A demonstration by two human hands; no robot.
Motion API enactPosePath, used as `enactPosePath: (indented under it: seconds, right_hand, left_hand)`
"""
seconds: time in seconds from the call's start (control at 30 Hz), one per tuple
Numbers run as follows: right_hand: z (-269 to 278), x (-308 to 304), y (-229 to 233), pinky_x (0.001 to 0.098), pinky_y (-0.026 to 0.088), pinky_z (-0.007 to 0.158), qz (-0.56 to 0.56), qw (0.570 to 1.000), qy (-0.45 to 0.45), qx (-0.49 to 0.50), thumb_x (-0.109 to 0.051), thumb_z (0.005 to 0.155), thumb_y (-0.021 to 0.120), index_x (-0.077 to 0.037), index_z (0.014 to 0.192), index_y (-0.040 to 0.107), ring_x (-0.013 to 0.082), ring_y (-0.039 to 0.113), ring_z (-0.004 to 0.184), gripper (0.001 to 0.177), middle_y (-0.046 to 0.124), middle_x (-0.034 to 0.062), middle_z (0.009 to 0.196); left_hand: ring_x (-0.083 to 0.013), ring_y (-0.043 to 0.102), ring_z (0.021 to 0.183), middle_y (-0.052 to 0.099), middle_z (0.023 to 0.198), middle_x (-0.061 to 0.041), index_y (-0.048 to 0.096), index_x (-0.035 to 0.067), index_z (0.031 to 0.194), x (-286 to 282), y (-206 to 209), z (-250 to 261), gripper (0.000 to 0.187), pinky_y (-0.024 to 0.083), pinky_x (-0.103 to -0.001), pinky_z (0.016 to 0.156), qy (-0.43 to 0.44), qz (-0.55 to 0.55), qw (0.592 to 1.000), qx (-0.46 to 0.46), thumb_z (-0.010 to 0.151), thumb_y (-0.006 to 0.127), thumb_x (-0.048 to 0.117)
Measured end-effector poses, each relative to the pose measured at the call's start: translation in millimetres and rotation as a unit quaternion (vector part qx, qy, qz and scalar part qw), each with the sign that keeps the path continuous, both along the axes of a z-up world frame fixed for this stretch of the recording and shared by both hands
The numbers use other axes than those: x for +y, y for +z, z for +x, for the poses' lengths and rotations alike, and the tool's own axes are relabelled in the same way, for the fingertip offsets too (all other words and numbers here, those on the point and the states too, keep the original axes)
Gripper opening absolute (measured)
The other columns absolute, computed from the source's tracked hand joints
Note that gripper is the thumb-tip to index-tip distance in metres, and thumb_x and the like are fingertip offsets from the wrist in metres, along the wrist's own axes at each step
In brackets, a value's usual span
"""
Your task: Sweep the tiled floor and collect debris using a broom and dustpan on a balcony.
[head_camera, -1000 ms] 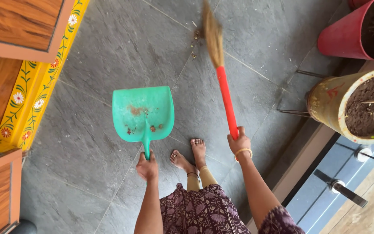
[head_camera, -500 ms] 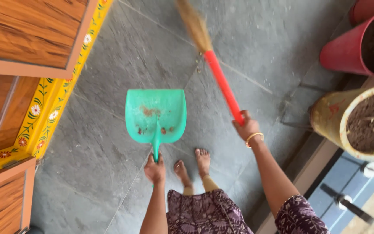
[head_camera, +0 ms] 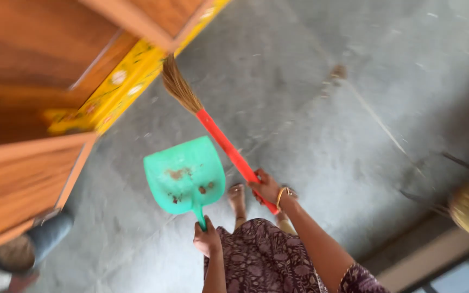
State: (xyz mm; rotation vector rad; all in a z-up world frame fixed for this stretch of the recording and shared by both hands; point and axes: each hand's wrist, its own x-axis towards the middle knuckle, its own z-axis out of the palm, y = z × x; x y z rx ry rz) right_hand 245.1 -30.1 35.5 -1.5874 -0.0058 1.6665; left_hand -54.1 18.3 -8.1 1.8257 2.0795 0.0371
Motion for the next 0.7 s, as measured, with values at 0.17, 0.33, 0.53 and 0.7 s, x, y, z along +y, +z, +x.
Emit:
enactPosePath:
  seconds: [0.17,0.33,0.53,0.7]
  right_hand:
    - [-103,58,-25,0.0346,0.045,0.037,0.014,0.998,0.053,0.031,-0.018,0.092,0.067,-0.002,0.126,0.053,0.0188,0.057,0.041,0.040,0.065,0.0103,0.065]
    - [-157,71,-12,0.0335,0.043,0.037,-0.074,0.993,-0.017,0.093,-0.019,0.093,0.064,-0.010,0.130,0.053,0.0165,0.052,0.043,0.039,0.060,0.0079,0.064]
    - [-154,5,-31,0.0349,0.043,0.039,-0.059,0.972,-0.182,0.137,-0.020,0.093,0.063,-0.006,0.117,0.051,0.0188,0.052,0.045,0.031,0.058,0.0099,0.069]
    - [-120,-57,-29,0.0343,0.040,0.038,-0.114,0.929,-0.307,0.171,-0.025,0.093,0.061,-0.007,0.109,0.044,0.0177,0.049,0.045,0.030,0.055,0.0081,0.067]
  left_hand:
    - [-0.0088,0.037,0.033,0.049,0.048,-0.001,0.057,0.010,0.073,24,-19,-115,0.048,0.032,-0.029,0.028,0.138,-0.039,0.989,0.048,0.103,0.058,0.047]
    - [-0.0095,0.040,0.032,0.050,0.048,0.000,0.057,0.013,0.075,57,0,-175,0.042,0.035,-0.030,0.027,0.165,-0.059,0.983,0.054,0.102,0.057,0.045]
    - [-0.0171,0.049,0.038,0.059,0.053,-0.004,0.059,0.014,0.074,84,18,-170,0.040,0.038,-0.037,0.036,0.112,0.011,0.992,0.064,0.101,0.062,0.045]
    - [-0.0222,0.052,0.042,0.059,0.055,-0.005,0.060,0.013,0.073,95,18,-136,0.037,0.040,-0.041,0.040,0.029,0.064,0.997,0.023,0.096,0.067,0.042]
